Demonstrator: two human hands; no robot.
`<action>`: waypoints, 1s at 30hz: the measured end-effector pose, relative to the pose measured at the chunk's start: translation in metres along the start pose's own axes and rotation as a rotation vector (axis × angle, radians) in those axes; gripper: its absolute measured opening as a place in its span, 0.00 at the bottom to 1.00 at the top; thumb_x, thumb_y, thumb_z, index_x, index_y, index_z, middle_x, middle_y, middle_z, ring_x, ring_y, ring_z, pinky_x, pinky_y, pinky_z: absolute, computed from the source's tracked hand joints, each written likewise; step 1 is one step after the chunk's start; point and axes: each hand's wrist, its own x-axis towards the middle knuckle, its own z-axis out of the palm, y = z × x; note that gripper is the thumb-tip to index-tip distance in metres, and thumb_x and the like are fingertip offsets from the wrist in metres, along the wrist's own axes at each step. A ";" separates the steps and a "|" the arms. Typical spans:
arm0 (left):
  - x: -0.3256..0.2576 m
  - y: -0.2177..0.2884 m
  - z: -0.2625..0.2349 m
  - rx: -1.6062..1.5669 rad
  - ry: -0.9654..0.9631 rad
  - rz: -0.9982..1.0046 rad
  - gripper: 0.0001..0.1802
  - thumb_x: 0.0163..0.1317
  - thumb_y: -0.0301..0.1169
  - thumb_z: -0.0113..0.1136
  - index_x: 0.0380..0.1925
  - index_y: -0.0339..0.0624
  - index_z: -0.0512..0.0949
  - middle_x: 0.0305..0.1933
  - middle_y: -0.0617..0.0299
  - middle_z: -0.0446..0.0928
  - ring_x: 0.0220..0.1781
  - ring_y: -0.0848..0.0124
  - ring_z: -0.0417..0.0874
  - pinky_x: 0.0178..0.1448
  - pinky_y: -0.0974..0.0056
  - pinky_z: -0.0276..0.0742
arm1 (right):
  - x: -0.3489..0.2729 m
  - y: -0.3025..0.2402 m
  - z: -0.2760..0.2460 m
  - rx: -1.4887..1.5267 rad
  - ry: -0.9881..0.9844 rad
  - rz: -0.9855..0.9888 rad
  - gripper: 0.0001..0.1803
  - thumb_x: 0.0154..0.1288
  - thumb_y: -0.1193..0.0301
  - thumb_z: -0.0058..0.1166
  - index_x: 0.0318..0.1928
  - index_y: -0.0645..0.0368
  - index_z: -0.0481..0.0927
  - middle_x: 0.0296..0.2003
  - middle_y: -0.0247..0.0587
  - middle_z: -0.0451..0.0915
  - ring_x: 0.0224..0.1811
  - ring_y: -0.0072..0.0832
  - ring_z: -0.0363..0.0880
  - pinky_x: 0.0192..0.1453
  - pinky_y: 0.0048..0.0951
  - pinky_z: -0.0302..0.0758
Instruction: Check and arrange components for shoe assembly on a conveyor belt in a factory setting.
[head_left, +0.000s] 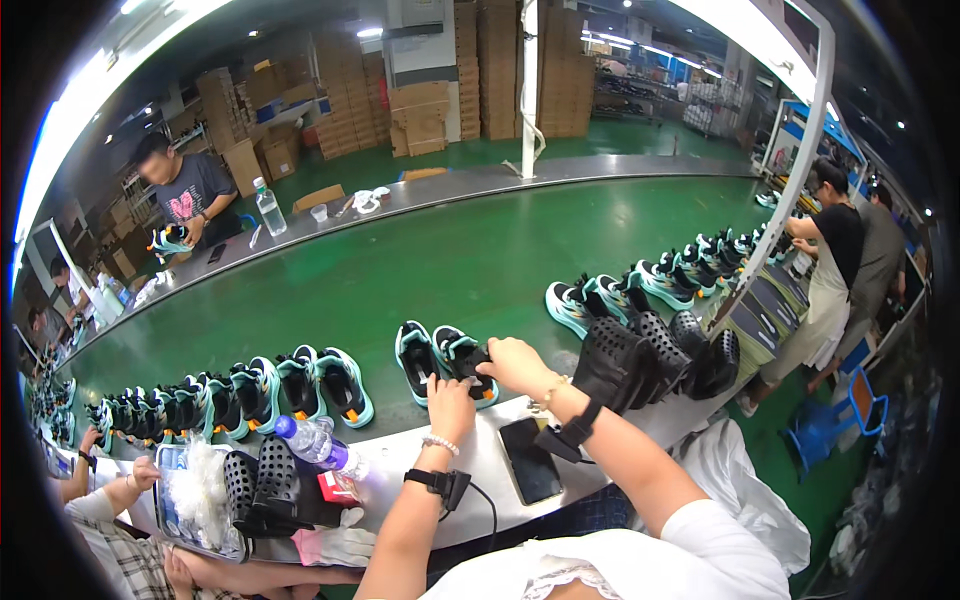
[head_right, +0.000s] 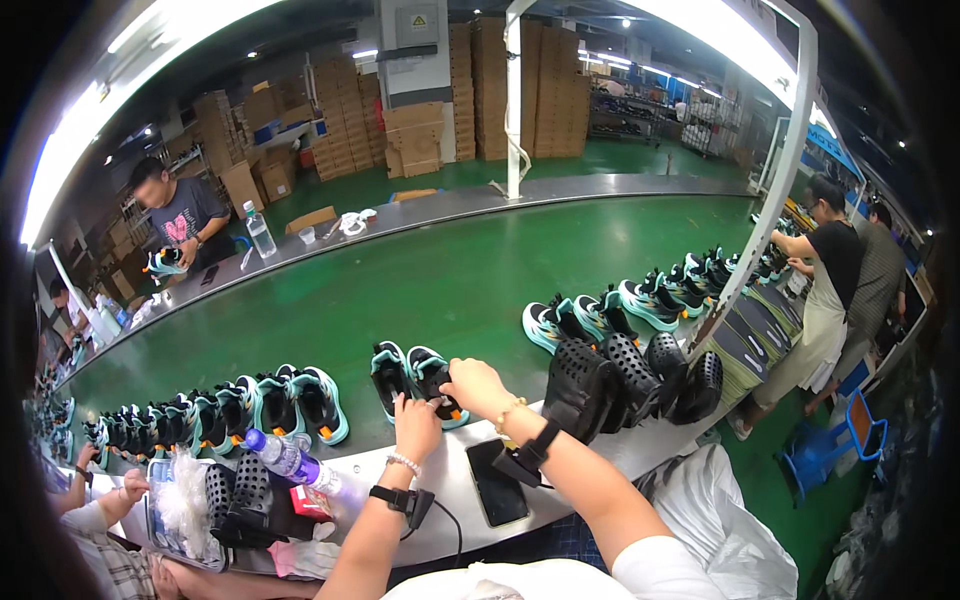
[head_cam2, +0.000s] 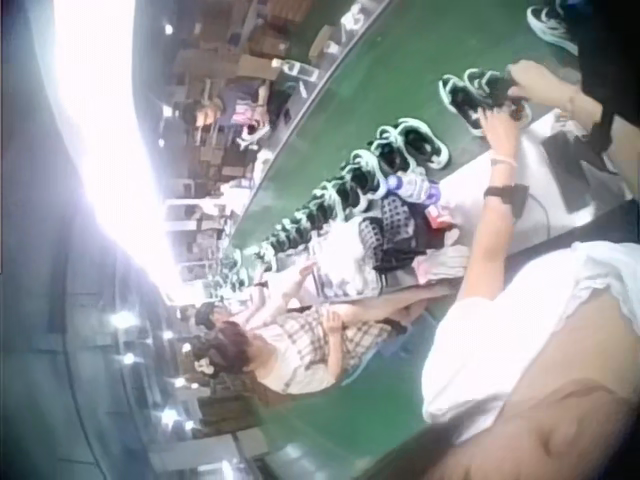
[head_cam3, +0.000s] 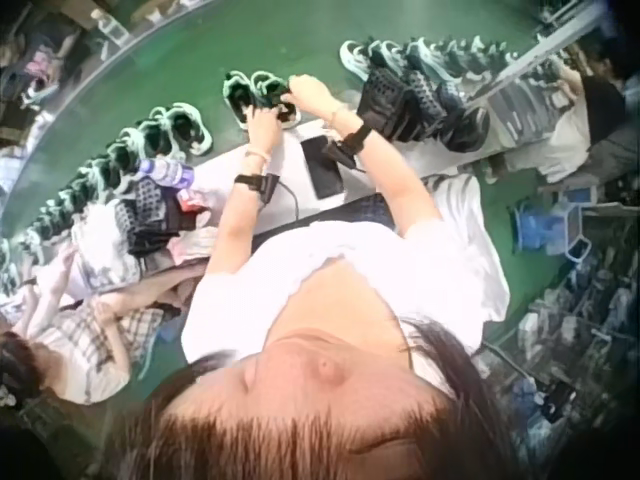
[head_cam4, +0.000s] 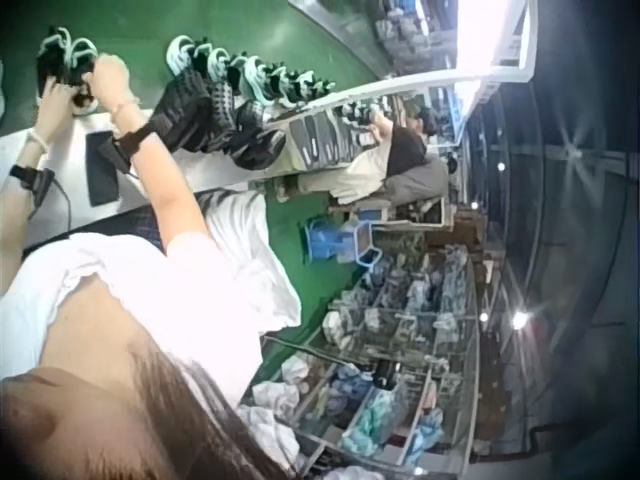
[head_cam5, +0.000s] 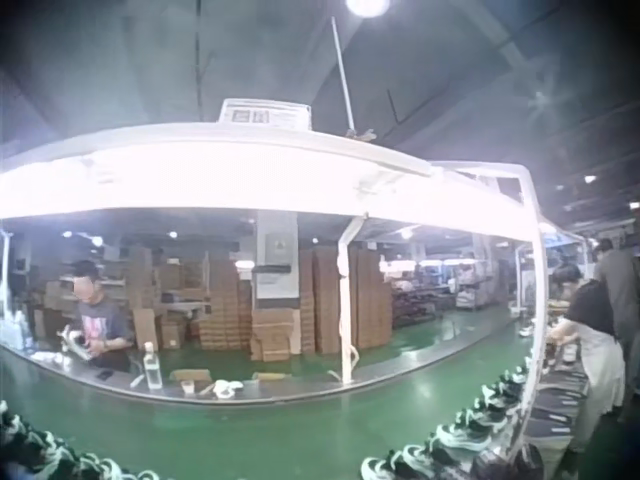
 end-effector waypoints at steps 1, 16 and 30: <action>-0.003 -0.005 0.000 0.006 0.003 -0.005 0.19 0.55 0.27 0.53 0.46 0.50 0.83 0.33 0.54 0.81 0.42 0.58 0.80 0.72 0.51 0.58 | 0.009 -0.005 0.010 -0.060 -0.038 -0.005 0.21 0.60 0.57 0.63 0.41 0.65 0.78 0.31 0.53 0.83 0.37 0.49 0.83 0.44 0.43 0.78; -0.011 -0.023 -0.003 -0.100 -0.039 -0.046 0.08 0.54 0.28 0.56 0.32 0.45 0.84 0.25 0.55 0.81 0.35 0.61 0.83 0.74 0.52 0.55 | 0.061 -0.026 0.115 -0.353 -0.091 0.218 0.05 0.57 0.68 0.60 0.30 0.53 0.87 0.32 0.42 0.87 0.37 0.32 0.88 0.40 0.31 0.84; -0.005 -0.037 0.006 -0.062 0.147 -0.095 0.17 0.53 0.35 0.67 0.44 0.44 0.81 0.37 0.58 0.77 0.48 0.60 0.78 0.73 0.47 0.53 | 0.010 -0.013 0.080 0.504 0.202 -0.164 0.12 0.62 0.67 0.55 0.43 0.61 0.79 0.36 0.54 0.83 0.37 0.50 0.82 0.41 0.45 0.77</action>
